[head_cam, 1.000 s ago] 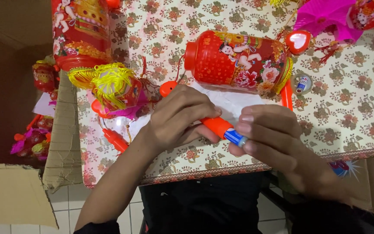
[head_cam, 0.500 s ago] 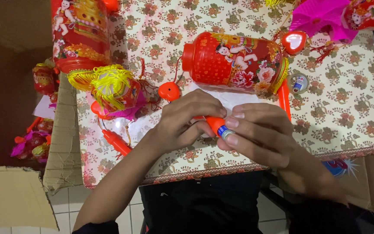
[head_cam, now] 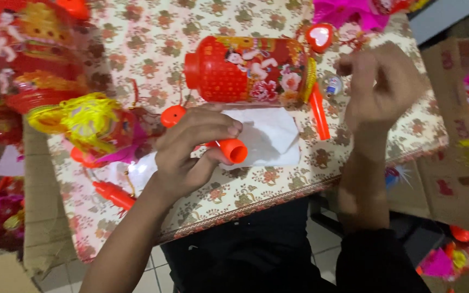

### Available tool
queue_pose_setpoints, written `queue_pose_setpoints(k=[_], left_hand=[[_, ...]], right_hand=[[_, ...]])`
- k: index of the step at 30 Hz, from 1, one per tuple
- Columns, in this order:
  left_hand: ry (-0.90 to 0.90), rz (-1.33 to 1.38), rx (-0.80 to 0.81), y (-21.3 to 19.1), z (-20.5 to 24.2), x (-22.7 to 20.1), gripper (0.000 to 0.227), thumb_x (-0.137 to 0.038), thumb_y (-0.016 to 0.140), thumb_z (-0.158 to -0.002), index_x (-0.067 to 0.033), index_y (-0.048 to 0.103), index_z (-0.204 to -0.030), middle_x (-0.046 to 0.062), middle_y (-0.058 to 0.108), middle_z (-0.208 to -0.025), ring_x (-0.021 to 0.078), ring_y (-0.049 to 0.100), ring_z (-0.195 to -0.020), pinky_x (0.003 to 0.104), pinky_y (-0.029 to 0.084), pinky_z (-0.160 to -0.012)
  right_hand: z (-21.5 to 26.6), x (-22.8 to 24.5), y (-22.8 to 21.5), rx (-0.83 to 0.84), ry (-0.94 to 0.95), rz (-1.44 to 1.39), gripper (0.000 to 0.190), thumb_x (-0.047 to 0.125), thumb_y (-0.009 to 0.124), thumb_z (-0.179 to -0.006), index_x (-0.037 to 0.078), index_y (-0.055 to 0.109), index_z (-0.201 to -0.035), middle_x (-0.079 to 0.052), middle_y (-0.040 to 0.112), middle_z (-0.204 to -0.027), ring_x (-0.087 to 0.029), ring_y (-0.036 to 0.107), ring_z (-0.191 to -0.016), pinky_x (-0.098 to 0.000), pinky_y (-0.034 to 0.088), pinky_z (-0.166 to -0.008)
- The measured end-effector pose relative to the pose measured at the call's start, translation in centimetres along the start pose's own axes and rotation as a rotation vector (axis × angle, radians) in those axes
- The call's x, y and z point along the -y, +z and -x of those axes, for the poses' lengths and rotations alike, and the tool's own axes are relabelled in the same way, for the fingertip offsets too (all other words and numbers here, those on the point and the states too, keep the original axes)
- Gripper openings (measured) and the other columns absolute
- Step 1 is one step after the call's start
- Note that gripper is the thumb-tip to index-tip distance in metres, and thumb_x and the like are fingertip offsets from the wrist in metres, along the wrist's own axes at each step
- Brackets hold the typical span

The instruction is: Assembling decorative plastic lanterns by attaching handles and wiping them clean.

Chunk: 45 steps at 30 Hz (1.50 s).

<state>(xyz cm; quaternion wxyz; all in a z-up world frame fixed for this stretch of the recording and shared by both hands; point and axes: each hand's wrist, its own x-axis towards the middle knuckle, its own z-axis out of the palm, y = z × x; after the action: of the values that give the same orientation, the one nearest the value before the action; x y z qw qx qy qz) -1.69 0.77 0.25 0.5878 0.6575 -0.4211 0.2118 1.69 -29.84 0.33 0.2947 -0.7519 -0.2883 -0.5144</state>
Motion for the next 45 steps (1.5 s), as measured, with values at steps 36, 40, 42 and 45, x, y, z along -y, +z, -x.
queue_pose_setpoints(k=[36, 40, 42, 45], left_hand=[[-0.018, 0.041, 0.207, 1.3, -0.4, -0.2, 0.019, -0.011, 0.072, -0.098, -0.0005, 0.066, -0.112, 0.016, 0.072, -0.11, 0.0329, 0.075, -0.105, 0.045, 0.062, -0.092], [0.017, 0.03, 0.19, 1.1, -0.5, -0.1, 0.02, -0.015, 0.068, -0.1, -0.0004, 0.066, -0.114, 0.016, 0.073, -0.111, 0.0325, 0.075, -0.102, 0.043, 0.06, -0.088], [0.029, 0.008, 0.178, 0.9, -0.6, 0.1, 0.022, -0.015, 0.07, -0.1, -0.0007, 0.066, -0.115, 0.016, 0.073, -0.111, 0.0314, 0.075, -0.101, 0.042, 0.06, -0.087], [0.05, -0.049, 0.147, 0.5, -0.8, 0.2, 0.024, -0.018, 0.069, -0.1, -0.0004, 0.066, -0.116, 0.016, 0.072, -0.11, 0.0294, 0.074, -0.096, 0.041, 0.059, -0.083]], right_hand=[[4.1, 6.9, -6.0, 0.85, 0.998, -1.343, 0.034, 0.001, 0.058, -0.1, 0.005, 0.059, -0.135, -0.006, 0.061, -0.067, -0.006, 0.051, -0.042, -0.0172, 0.042, -0.031], [2.5, 8.9, -2.6, 0.287, -0.078, -0.53, 0.041, -0.004, 0.079, -0.091, -0.005, 0.049, -0.119, -0.03, 0.065, -0.112, -0.036, 0.076, -0.104, -0.039, 0.07, -0.077], [2.1, 9.2, -1.6, 0.243, -0.111, -0.538, 0.046, -0.007, 0.079, -0.093, -0.003, 0.048, -0.128, -0.029, 0.063, -0.121, -0.035, 0.075, -0.109, -0.0354, 0.068, -0.078], [0.6, 9.7, -1.0, 0.106, -0.118, -0.476, 0.039, -0.007, 0.08, -0.089, 0.0, 0.053, -0.117, -0.026, 0.065, -0.104, -0.034, 0.077, -0.093, -0.0354, 0.068, -0.069]])
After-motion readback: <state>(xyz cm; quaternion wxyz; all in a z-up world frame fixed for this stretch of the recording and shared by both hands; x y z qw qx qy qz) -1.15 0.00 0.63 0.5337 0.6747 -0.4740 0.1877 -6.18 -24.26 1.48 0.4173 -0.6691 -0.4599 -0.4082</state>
